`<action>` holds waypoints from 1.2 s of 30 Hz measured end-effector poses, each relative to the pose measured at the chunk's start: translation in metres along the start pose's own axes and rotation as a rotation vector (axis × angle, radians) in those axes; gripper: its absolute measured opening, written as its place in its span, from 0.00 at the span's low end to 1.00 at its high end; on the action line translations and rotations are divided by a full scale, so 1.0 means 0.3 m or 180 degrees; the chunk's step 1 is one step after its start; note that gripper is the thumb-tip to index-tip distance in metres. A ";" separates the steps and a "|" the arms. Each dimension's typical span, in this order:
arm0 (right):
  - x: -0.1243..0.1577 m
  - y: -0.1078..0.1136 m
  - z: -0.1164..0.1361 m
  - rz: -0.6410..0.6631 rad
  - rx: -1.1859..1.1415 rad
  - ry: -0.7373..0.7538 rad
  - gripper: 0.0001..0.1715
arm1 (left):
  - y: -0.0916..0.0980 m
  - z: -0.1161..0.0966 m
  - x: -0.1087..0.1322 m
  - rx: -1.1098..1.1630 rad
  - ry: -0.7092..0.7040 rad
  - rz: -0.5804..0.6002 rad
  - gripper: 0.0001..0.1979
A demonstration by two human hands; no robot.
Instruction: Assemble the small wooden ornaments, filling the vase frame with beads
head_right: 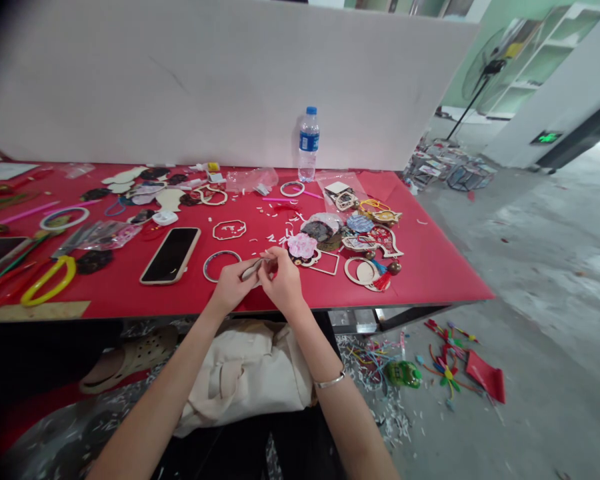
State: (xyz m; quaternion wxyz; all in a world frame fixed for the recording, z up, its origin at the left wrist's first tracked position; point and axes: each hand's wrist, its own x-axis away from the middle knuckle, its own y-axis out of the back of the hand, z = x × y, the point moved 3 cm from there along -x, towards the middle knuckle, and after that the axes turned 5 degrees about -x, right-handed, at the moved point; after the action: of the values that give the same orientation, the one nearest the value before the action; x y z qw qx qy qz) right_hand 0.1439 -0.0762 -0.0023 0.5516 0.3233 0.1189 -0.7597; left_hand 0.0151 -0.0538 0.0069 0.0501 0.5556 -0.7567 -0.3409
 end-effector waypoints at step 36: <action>-0.031 0.033 -0.039 -0.0569 0.0368 -0.0859 0.07 | 0.021 0.079 -0.005 0.1167 0.0580 -0.0742 0.23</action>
State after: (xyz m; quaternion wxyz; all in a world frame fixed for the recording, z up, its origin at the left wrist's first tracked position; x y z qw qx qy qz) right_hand 0.1588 -0.0662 -0.0037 0.4732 0.2377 0.0282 -0.8478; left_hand -0.0001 -0.0405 -0.0072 -0.0233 0.6674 -0.7291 -0.1496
